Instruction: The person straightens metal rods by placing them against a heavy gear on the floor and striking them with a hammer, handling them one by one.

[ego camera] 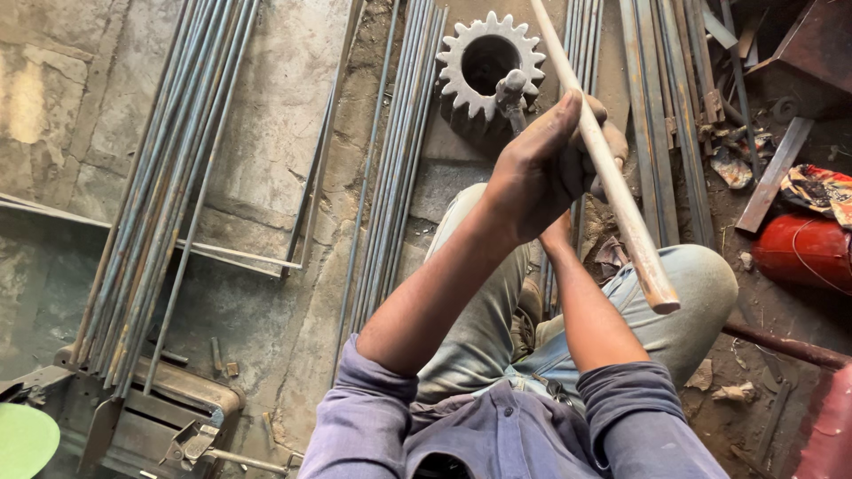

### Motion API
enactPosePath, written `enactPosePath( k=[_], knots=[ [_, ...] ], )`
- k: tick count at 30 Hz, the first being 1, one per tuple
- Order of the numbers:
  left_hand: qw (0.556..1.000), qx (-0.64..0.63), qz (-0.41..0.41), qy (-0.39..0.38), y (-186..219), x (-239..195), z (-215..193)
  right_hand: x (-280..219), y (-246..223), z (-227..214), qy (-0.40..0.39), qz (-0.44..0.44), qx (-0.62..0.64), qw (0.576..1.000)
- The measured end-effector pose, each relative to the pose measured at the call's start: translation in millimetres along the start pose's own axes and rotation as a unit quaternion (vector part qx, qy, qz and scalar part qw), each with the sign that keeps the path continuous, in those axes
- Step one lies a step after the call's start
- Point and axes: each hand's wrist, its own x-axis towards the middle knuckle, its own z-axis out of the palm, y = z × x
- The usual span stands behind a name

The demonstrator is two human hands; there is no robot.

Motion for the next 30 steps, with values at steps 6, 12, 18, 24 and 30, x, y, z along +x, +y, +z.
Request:
enactPosePath(
  k=[6,12,18,24,30],
  knots=[
    [0.997,-0.054,-0.012,-0.051,5,5,-2,6,14,9,0.012,-0.002,0.03,0.999],
    [0.998,0.004,-0.022,-0.057,28,-30,-25,-1,-19,-4,0.018,0.104,0.168,0.98],
    [0.845,0.416,-0.151,0.301,49,-133,-169,-1,-48,-20,0.015,0.094,0.222,0.97],
    [0.732,0.57,-0.119,0.354,11,-253,-287,-3,-111,-75,0.014,-0.035,0.292,0.956],
    [0.62,0.729,0.006,0.29,-20,-353,-317,37,-149,-105,0.07,-0.256,0.319,0.91]
  ],
)
